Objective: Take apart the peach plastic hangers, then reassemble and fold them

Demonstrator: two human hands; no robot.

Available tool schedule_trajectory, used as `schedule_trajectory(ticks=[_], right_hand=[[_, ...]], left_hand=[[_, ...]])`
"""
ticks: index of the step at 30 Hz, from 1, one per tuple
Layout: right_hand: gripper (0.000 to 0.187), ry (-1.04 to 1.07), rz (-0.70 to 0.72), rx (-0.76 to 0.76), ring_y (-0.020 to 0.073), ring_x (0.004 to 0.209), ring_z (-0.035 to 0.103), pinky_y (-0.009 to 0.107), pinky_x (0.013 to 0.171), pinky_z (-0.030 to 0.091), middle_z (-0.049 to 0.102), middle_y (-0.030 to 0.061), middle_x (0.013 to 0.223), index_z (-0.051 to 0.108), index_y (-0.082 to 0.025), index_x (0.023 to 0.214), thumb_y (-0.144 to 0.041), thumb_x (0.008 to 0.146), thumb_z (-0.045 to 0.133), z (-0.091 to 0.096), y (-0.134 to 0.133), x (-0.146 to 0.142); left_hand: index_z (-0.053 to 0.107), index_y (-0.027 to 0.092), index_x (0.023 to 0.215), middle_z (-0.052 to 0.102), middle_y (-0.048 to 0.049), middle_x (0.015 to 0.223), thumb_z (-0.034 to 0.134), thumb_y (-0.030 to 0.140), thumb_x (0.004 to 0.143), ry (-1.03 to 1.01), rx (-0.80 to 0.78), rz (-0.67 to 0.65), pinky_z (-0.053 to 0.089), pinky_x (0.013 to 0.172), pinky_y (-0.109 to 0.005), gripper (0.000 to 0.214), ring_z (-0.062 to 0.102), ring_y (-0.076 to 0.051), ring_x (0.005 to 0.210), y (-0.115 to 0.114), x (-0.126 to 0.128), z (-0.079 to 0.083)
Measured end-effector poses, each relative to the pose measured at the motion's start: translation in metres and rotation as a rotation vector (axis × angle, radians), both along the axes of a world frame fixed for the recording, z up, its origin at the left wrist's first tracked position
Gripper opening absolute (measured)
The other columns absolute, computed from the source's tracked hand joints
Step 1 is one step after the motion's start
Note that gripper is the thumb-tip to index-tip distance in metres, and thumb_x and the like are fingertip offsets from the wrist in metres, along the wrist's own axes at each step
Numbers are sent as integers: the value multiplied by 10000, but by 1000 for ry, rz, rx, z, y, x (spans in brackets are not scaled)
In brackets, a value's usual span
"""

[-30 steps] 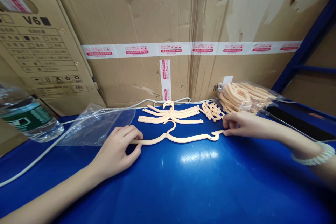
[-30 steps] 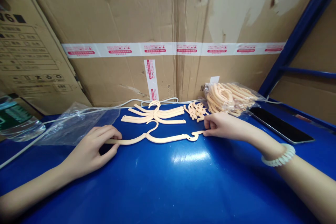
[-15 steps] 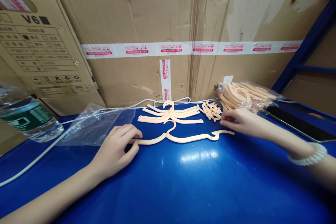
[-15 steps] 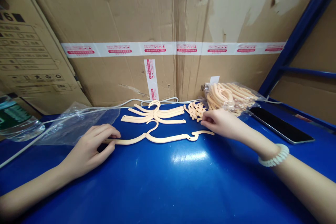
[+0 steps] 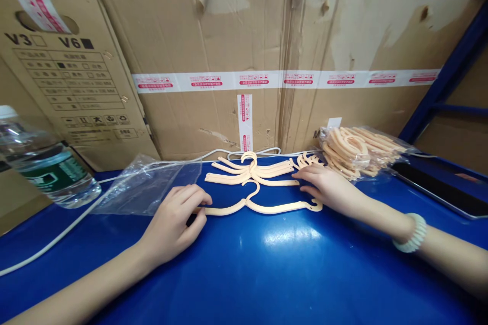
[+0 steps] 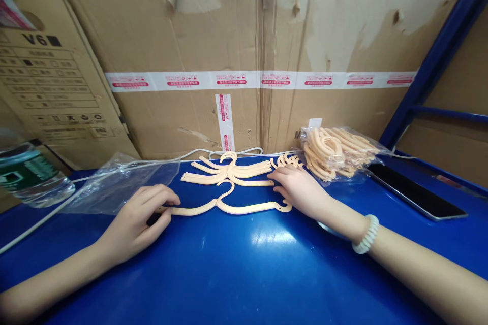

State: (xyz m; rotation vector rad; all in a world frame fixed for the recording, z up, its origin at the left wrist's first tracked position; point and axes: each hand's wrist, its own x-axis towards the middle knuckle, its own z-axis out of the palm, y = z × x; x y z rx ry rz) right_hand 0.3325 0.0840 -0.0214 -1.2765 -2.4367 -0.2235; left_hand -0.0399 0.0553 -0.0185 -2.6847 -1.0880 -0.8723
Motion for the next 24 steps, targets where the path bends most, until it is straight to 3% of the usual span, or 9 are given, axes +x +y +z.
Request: schedule_trajectory(ticks=[5,11,16,20,24], right_hand=[[126,66,64,-24,260,892,658,408,828,516,734,99,912,719,-185,952,-201,894,608,-2,4,-3],[68,153,35,-84,239,826,637,378,785,498,703,78,830,682,-197,825,-213,859,626,-4,5,-6],[105,234,0,-99,189,688,622,301,644,482,670,36,749,594,-206,774,-232,869,557,5,-5,-11],[142,438,-7,-175,188,656,625,304,639,483,671,27,706,584,-213,745,-308,851,581,15,-14,-10],[263,635,-20,-245,210,697,645,335,680,518,683,50,738,590,-208,749,-455,828,636,21,-19,-4]], left_hand=[[525,199,946,631,-33,885,400,83,911,28,74,-50,400,827,-378,174,588,-192,837,-4,2,1],[531,195,970,635,-43,900,420,64,909,19,98,-77,401,833,-397,182,583,-193,842,-7,6,2],[540,197,964,632,-41,898,432,51,904,-30,82,-108,404,820,-387,191,581,-198,856,-11,10,3],[540,205,986,628,-44,920,443,55,905,-63,82,-103,420,833,-389,196,580,-207,890,-14,10,1],[503,213,1156,585,-95,1156,470,88,912,-108,89,-27,430,966,-435,276,540,-250,1122,-16,10,1]])
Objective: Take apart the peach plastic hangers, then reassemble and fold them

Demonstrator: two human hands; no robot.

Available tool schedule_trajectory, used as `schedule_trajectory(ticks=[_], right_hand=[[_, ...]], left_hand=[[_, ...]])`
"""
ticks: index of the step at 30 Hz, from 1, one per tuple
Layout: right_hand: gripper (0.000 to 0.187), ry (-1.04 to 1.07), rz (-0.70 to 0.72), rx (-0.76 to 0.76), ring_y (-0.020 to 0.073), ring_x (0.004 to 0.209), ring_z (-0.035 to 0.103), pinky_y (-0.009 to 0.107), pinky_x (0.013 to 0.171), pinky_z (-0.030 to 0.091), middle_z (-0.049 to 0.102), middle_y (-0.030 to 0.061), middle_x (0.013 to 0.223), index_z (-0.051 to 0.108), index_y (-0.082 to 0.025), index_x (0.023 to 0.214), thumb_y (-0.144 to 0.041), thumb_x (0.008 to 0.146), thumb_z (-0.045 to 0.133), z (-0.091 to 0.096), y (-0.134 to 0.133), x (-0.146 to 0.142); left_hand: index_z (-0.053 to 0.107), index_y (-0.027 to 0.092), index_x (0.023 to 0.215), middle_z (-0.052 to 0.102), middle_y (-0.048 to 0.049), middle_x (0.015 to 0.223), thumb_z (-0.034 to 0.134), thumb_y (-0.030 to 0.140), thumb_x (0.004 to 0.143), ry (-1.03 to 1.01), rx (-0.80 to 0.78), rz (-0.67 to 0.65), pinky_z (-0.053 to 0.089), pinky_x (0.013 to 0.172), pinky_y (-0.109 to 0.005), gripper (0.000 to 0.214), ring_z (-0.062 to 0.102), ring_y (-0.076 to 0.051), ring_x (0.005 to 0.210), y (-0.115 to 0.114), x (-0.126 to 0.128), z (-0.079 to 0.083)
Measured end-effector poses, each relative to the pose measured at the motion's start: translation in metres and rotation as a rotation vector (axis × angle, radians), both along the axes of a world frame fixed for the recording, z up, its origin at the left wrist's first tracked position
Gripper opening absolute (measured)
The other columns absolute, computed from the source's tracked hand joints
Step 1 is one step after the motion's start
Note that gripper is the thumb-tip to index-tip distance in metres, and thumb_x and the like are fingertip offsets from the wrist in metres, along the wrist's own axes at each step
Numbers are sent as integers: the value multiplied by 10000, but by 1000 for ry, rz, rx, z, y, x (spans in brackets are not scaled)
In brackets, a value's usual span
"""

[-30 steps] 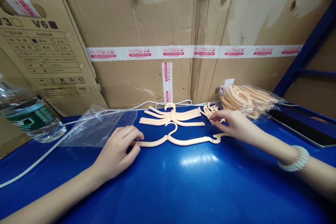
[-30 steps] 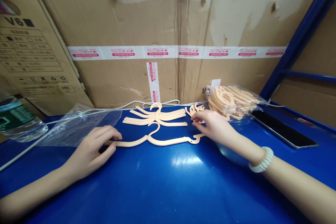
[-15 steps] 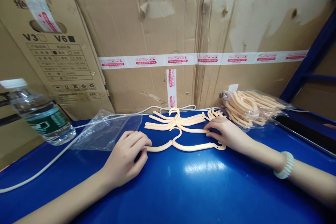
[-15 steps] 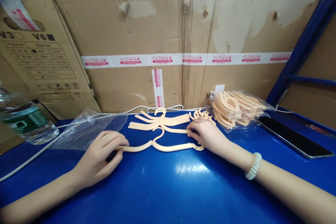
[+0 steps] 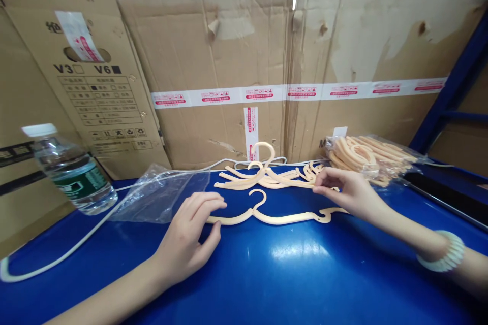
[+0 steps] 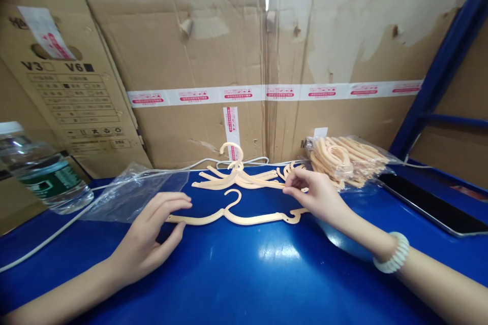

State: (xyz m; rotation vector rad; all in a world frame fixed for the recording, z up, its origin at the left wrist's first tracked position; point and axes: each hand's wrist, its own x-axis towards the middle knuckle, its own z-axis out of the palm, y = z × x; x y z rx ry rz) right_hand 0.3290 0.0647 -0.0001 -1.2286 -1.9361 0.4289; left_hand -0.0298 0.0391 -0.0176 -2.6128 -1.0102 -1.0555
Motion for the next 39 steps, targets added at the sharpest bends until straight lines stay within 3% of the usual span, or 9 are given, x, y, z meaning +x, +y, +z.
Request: schedule_trajectory(ticks=[5,10,14,20,24,27,30,35,39], right_hand=[[404,127,18,-130,206,679,625,327,631,528,656,53,716,586,-203,700,-585,737,713,4,-9,1],[383,137,121,-196,179,628,610,310,600,522,629,30,667,585,-201,691,-560,757,697,0,-20,-12],[398,192,128,-249,152,566,580,295,563,509,604,8,623,553,-203,688,-569,745,698,-5,-22,-18],[388,158,218,-341,186,718,649,314,671,535,688,61,775,620,-173,744,-549,757,713,4,-16,-4],[364,110,103,-164,240,916,674,369,814,545,719,108,1013,660,-185,919,-538,838,636,6,-5,16],[289,-148,-30,66,267,907,674,429,834,540,729,106,957,678,-201,941,-465,889,572,-3,7,29],[231,-398,-50,261,294,975,646,477,871,527,724,120,988,698,-201,1025,-337,897,561,-16,19,35],[316,-554,21,323,317,1119,587,508,965,495,696,131,1170,655,-188,1199,-228,900,564,-26,29,32],[295,-572,24,322,313,1066,596,502,920,514,711,131,1121,669,-174,1170,-171,917,519,-30,31,30]], left_hand=[[306,250,1423,397,-142,1464,476,196,957,-65,-37,95,410,1065,-491,499,389,-295,1358,1,3,1],[408,279,1369,630,-80,1135,384,218,1009,-40,-237,13,510,898,-413,366,595,-230,1017,-2,6,-3],[496,263,1306,645,-82,1094,420,226,1004,8,-281,-91,492,880,-384,314,576,-240,997,-7,9,-6],[529,269,1209,631,-43,963,343,174,1012,-49,-284,-73,482,743,-300,287,602,-197,838,-6,10,-13],[531,268,1181,619,-35,962,336,208,1020,-73,-360,-62,482,731,-284,260,609,-191,843,-6,10,-11],[538,260,1162,609,-37,950,327,238,1028,-76,-407,-58,482,738,-287,251,599,-191,830,-7,11,-8],[532,257,1148,597,-36,949,319,244,1029,-56,-417,-59,468,725,-289,243,587,-187,807,-7,10,-8],[518,264,1147,584,-25,959,318,236,1030,-36,-416,-64,449,731,-291,233,580,-179,801,-7,10,-10],[514,270,1161,586,-25,982,319,239,1032,-37,-423,-57,441,755,-299,236,580,-184,823,-7,10,-10]])
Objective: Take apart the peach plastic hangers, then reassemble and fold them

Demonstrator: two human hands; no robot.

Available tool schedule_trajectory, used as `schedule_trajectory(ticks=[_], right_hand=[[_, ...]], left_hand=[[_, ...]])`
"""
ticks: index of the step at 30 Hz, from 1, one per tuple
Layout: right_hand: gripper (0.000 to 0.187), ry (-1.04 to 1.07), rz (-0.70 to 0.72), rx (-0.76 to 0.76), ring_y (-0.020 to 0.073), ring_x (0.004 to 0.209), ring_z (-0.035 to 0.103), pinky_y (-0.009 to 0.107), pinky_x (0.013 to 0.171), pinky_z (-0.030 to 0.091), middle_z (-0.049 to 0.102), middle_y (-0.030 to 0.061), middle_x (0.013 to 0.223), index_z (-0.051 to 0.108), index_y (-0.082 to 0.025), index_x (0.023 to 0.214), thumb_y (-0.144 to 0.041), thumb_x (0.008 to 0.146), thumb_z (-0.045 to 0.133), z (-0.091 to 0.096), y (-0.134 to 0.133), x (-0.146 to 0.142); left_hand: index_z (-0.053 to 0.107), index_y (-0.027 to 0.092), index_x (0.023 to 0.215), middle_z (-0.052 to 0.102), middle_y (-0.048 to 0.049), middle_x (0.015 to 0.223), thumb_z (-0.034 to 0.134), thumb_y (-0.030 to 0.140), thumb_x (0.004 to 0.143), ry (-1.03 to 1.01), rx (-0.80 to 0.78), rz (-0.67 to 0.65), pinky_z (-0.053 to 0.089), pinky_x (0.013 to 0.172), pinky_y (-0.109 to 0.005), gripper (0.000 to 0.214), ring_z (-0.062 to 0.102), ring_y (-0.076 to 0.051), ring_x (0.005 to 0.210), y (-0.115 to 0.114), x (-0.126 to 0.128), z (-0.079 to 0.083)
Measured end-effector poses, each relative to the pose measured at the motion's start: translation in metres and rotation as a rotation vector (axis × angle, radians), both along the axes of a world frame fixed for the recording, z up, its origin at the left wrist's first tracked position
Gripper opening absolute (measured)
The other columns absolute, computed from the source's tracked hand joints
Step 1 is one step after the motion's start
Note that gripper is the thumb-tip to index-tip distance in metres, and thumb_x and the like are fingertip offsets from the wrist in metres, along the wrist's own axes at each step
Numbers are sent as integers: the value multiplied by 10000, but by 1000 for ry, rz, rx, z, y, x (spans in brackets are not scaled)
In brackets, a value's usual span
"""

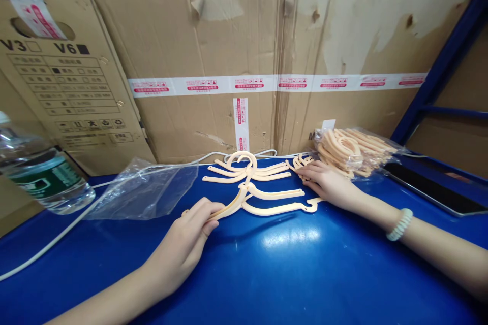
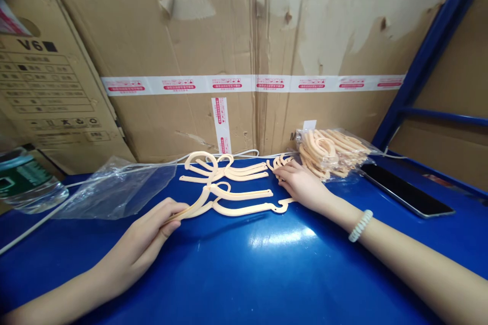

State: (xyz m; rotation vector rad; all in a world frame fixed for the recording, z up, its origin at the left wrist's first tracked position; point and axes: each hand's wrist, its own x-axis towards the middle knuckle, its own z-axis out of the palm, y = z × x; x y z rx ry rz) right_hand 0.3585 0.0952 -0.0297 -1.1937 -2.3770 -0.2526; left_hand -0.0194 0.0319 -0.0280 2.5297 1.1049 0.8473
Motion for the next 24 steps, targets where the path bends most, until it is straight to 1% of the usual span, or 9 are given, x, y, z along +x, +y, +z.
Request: schedule_trajectory(ticks=[5,8,11,13,14,16,19,21,24], right_hand=[[212,24,16,25,292,932,604,472,831,532,734,112,969,722,-187,996,-172,924,523,-2,2,0],[226,80,26,83,288,965,602,474,860,521,732,111,1006,722,-201,985,-192,944,500,3,-1,-2],[219,324,-52,226,282,998,623,479,908,501,726,109,1041,721,-220,982,-254,954,507,14,-11,-7],[188,572,-157,268,271,904,657,462,836,528,734,90,968,726,-233,969,-320,927,565,22,-20,-11],[185,705,-196,242,256,824,666,444,775,544,735,77,926,729,-237,970,-349,906,597,25,-26,-13],[207,1003,-198,98,217,695,662,405,684,562,740,57,896,734,-241,971,-394,852,663,31,-36,-18],[242,1409,-110,-225,213,761,706,381,760,590,758,54,967,740,-245,948,-378,748,770,35,-47,-27],[278,1556,-77,-389,232,898,718,365,870,579,765,57,995,744,-241,939,-353,694,815,36,-53,-35],[318,1612,-57,-537,229,968,704,332,921,561,769,65,962,746,-222,916,-368,654,850,34,-57,-44]], left_hand=[[513,271,1157,579,-21,972,322,226,1028,5,2,-11,427,732,-293,235,569,-182,811,0,0,0],[512,268,1162,577,-26,975,317,228,1030,-4,-2,-17,421,735,-294,239,566,-186,822,-1,0,1],[515,264,1156,570,-24,964,317,237,1033,-22,-15,-10,417,743,-294,235,563,-186,829,-2,1,2],[520,262,1159,571,-24,966,323,239,1032,-29,-25,-1,416,748,-292,235,563,-185,833,-3,1,2],[522,260,1162,574,-24,971,326,237,1032,-30,-28,3,416,749,-291,236,562,-184,834,-3,1,3],[527,257,1170,578,-23,978,332,232,1030,-30,-29,4,416,750,-287,241,563,-182,837,-3,1,3],[532,253,1175,583,-21,990,340,231,1029,-35,-24,-1,417,761,-285,243,566,-181,853,-3,0,3],[536,249,1172,582,-22,1000,343,232,1029,-47,-27,-1,421,771,-284,240,567,-180,867,-2,0,3],[538,244,1168,572,-21,995,343,225,1030,-70,-41,-9,428,782,-273,240,564,-169,868,-2,0,4]])
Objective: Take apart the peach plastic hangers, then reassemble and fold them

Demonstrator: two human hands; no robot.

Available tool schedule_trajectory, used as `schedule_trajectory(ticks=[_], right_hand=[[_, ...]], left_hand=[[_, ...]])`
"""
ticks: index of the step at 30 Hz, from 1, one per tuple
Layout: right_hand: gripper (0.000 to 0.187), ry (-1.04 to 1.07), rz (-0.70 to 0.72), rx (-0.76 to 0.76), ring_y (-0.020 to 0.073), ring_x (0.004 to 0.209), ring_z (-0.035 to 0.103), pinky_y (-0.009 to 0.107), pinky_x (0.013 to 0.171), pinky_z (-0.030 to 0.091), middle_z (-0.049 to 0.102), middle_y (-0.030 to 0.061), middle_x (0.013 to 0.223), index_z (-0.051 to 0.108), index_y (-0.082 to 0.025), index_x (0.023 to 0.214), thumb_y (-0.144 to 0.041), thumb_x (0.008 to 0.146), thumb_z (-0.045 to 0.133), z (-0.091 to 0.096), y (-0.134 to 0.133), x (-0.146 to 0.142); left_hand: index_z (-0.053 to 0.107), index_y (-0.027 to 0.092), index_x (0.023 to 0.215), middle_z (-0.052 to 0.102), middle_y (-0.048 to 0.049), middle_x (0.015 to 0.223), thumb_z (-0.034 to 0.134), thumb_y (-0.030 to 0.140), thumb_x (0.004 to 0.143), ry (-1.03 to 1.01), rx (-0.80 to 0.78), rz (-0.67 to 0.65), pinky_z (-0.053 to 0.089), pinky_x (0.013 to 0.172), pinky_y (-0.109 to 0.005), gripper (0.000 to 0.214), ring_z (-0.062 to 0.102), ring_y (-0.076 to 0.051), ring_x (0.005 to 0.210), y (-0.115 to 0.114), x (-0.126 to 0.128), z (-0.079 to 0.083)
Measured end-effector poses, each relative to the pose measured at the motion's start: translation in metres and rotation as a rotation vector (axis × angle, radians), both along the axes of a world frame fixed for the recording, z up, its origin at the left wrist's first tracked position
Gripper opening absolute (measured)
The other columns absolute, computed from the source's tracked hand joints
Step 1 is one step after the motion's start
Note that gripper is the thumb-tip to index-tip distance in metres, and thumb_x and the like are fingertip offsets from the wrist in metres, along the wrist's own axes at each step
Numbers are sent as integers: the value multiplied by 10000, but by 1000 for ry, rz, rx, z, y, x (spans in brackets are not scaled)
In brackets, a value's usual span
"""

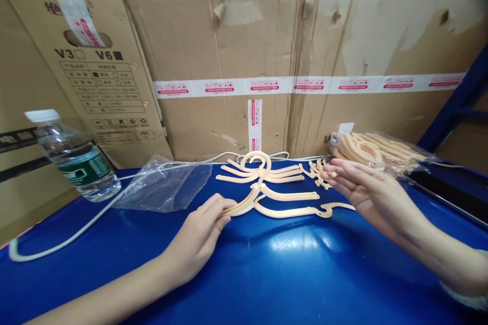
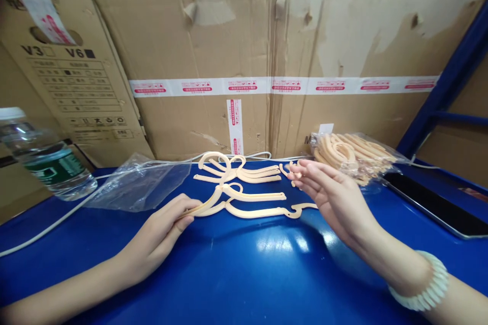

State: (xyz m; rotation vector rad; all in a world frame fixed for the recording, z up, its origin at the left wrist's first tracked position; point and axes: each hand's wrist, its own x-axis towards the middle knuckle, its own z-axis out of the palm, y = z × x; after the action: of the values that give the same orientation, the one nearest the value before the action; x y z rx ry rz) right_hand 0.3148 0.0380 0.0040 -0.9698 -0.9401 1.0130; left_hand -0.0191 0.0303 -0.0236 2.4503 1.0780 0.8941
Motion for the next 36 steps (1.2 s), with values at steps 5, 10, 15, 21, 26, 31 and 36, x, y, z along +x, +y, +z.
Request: schedule_trajectory(ticks=[5,10,15,21,26,31,36], right_hand=[[422,-92,12,-20,169,759,694,288,756,579,739,43,893,697,-217,921,-363,585,907,-8,-4,-8],[743,-158,1,6,183,741,709,352,726,578,635,63,1192,557,-314,1218,-353,570,918,-11,-7,-13],[487,-119,84,-48,214,839,699,410,919,534,683,34,909,684,-214,966,-357,567,923,-10,0,-5],[348,-94,274,-139,221,926,678,405,1037,456,659,18,831,666,-172,627,-369,538,940,-8,9,9],[304,-135,441,-214,197,923,659,363,989,474,641,13,809,673,-166,682,-367,639,896,-8,10,16],[238,-40,577,-280,122,772,648,361,956,529,622,-21,767,684,-162,769,-281,688,875,-9,10,18],[260,37,597,-381,134,822,673,331,889,573,633,-17,815,680,-166,844,-215,678,874,-7,7,16]], left_hand=[[544,238,1163,568,-22,979,347,219,1030,-16,1,-20,434,774,-261,238,561,-162,856,0,0,1],[544,237,1166,569,-23,983,352,221,1028,-23,-4,-22,436,777,-258,237,562,-163,856,1,0,0],[536,244,1167,573,-15,990,357,208,1026,-7,6,-28,432,779,-243,231,564,-157,869,2,-1,0],[530,254,1156,563,-6,972,355,193,1026,-7,18,-38,425,776,-228,227,557,-146,858,1,-2,0],[546,247,1136,570,-15,960,359,192,1019,-28,32,-28,433,764,-238,227,560,-159,842,0,0,1],[547,246,1141,562,-17,947,354,192,1019,-18,49,-40,430,744,-241,235,553,-159,822,0,0,1],[542,243,1149,573,-32,970,343,189,1023,6,47,-47,433,773,-264,242,558,-169,853,0,0,0]])
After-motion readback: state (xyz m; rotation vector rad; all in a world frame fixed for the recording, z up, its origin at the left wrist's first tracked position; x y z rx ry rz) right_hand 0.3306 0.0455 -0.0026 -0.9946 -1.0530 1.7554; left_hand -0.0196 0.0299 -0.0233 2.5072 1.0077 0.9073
